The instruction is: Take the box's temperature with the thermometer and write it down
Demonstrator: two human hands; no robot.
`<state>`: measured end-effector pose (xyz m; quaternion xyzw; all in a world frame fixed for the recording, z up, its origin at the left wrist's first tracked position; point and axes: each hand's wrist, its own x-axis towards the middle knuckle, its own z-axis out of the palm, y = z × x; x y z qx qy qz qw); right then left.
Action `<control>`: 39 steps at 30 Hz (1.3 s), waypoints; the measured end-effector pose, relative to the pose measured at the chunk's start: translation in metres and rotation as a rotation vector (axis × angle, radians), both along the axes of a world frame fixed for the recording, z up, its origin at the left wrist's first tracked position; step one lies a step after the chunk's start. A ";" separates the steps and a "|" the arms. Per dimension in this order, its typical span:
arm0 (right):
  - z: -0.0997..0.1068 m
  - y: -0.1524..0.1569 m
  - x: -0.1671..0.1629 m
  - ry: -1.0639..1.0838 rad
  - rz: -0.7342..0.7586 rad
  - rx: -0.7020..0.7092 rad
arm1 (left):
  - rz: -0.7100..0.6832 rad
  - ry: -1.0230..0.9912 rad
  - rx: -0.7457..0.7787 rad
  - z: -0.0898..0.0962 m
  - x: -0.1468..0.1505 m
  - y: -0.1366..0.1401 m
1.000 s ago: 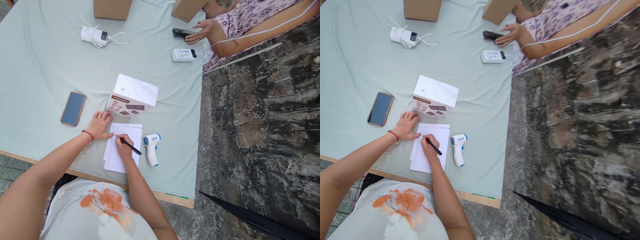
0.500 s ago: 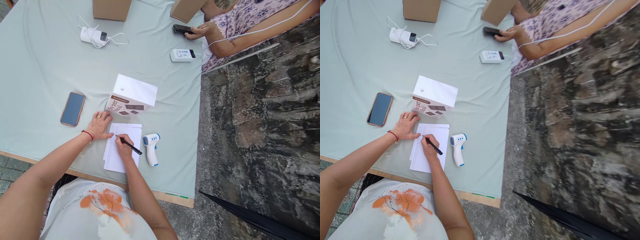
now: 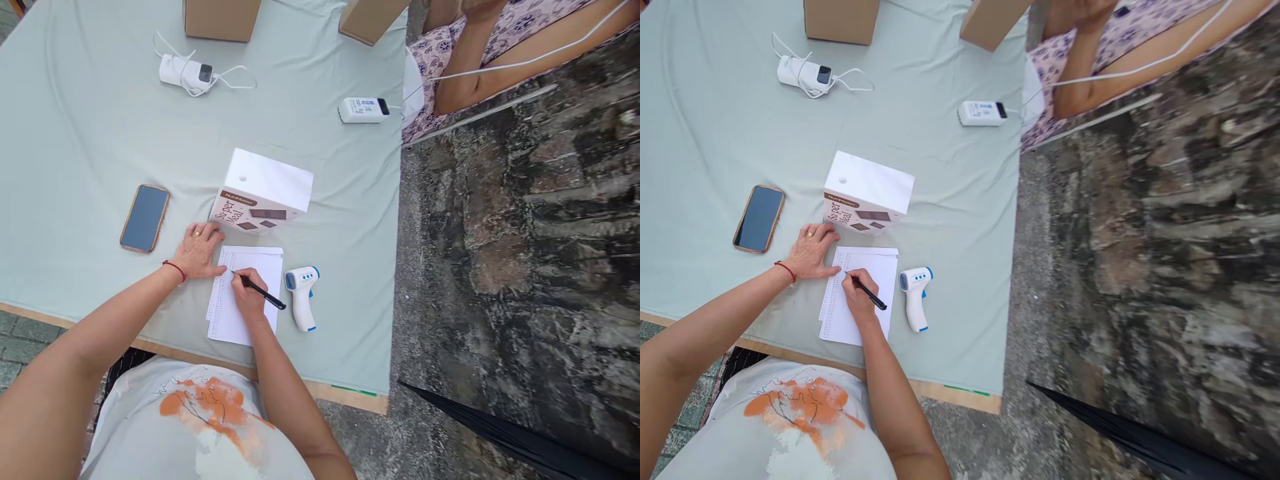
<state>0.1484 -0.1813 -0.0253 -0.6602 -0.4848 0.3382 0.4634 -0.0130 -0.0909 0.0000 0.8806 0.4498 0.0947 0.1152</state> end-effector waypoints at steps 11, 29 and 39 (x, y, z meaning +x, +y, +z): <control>-0.002 -0.002 0.001 0.002 -0.061 0.009 | -0.005 -0.010 0.011 -0.001 0.000 0.001; 0.000 -0.001 0.000 -0.046 -0.033 -0.014 | 0.001 -0.011 -0.016 0.000 0.000 0.000; -0.001 -0.001 -0.001 -0.048 -0.038 -0.020 | 0.004 -0.010 -0.024 0.001 0.000 0.000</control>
